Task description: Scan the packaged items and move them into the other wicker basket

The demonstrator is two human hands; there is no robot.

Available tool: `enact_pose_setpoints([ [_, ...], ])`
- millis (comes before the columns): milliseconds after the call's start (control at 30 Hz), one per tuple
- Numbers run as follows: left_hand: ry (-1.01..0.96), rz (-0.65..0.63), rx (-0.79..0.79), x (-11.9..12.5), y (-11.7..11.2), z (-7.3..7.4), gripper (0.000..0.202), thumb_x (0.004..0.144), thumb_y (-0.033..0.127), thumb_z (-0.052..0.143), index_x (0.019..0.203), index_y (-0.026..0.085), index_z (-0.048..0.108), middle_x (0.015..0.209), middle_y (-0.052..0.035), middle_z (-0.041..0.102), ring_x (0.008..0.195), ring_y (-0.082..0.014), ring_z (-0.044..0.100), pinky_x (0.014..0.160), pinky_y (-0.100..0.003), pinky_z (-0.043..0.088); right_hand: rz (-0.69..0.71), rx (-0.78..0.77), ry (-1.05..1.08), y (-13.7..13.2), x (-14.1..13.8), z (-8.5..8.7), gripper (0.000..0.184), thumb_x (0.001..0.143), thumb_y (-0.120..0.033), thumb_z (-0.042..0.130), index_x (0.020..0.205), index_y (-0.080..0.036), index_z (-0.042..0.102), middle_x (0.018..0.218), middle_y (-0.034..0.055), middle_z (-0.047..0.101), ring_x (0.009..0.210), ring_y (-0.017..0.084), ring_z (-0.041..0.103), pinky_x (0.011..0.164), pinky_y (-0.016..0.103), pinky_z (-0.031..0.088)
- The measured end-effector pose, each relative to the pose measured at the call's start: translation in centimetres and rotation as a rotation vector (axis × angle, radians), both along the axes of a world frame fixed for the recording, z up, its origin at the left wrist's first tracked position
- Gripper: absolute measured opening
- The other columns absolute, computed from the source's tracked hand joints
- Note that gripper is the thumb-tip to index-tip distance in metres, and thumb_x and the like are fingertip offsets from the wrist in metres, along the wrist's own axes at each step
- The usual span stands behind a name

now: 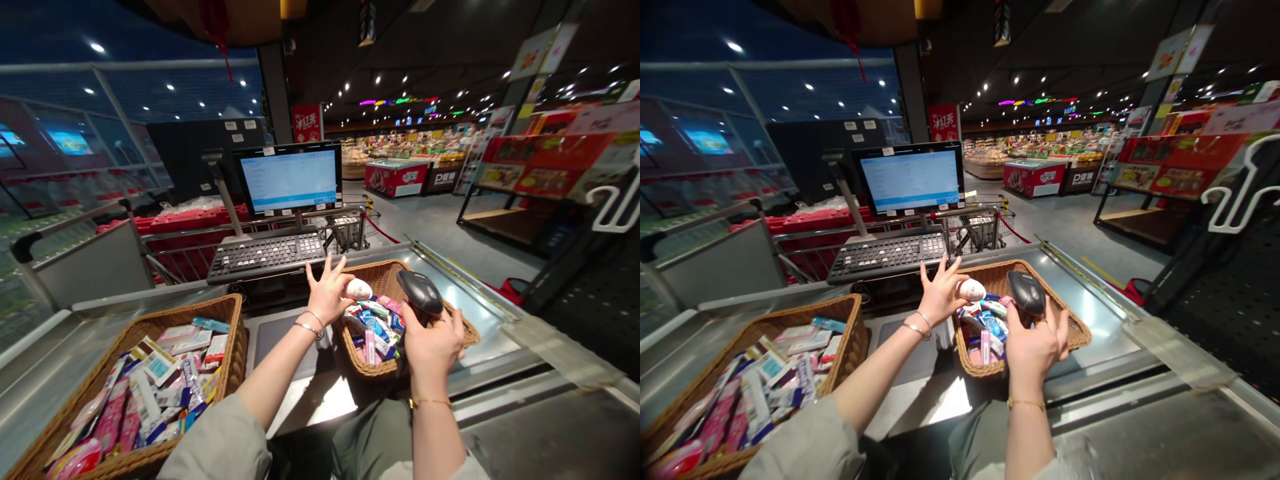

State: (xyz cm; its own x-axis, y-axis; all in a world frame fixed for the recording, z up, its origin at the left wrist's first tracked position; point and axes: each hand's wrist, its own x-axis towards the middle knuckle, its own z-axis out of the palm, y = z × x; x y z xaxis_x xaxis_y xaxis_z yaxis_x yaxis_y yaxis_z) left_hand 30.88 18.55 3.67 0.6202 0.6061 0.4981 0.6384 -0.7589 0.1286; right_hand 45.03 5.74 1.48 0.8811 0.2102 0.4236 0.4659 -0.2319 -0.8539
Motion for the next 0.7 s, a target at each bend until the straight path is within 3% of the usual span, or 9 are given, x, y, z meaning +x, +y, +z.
enact_pose_setpoints([
  [167, 0.055, -0.08, -0.007, 2.3, 0.0, -1.5, 0.05, 0.075, 0.042, 0.074, 0.122, 0.032, 0.058, 0.155, -0.0045, 0.036, 0.149, -0.0326, 0.011, 0.106, -0.077, -0.011, -0.034, -0.012, 0.044, 0.1, 1.9, -1.3, 0.037, 0.066, -0.049, 0.07, 0.078, -0.015, 0.072, 0.117, 0.0186, 0.067, 0.134, 0.038, 0.041, 0.109, 0.053, 0.028],
  [333, 0.052, -0.093, -0.007, 3.6, -0.4, -2.1, 0.057, 0.084, 0.044, 0.064, 0.138, 0.035, 0.045, 0.155, -0.0056, 0.035, 0.149, -0.0313, 0.013, 0.107, -0.078, -0.007, -0.047, -0.017, 0.076, 0.1, 2.5, -1.5, 0.034, 0.064, -0.048, 0.07, 0.074, -0.015, 0.07, 0.116, 0.0181, 0.068, 0.133, 0.037, 0.042, 0.108, 0.051, 0.032],
  [467, 0.014, -0.04, 0.011, 2.8, -0.5, -1.7, 0.053, 0.089, 0.046, 0.056, 0.138, 0.033, 0.046, 0.154, -0.0059, 0.037, 0.149, -0.0292, 0.014, 0.11, -0.075, -0.007, -0.046, 0.001, 0.053, 0.1, 2.1, -1.2, 0.037, 0.065, -0.05, 0.069, 0.076, -0.014, 0.07, 0.118, 0.0195, 0.066, 0.131, 0.037, 0.043, 0.106, 0.052, 0.034],
  [700, -0.039, 0.073, 0.032, -0.7, -1.1, -1.1, 0.051, 0.088, 0.051, 0.055, 0.135, 0.031, 0.05, 0.153, -0.007, 0.04, 0.148, -0.03, 0.017, 0.112, -0.072, -0.006, -0.012, 0.037, 0.036, -0.2, 0.6, -0.2, 0.051, 0.065, -0.059, 0.065, 0.081, -0.011, 0.071, 0.116, 0.0237, 0.065, 0.126, 0.039, 0.048, 0.104, 0.053, 0.037],
])
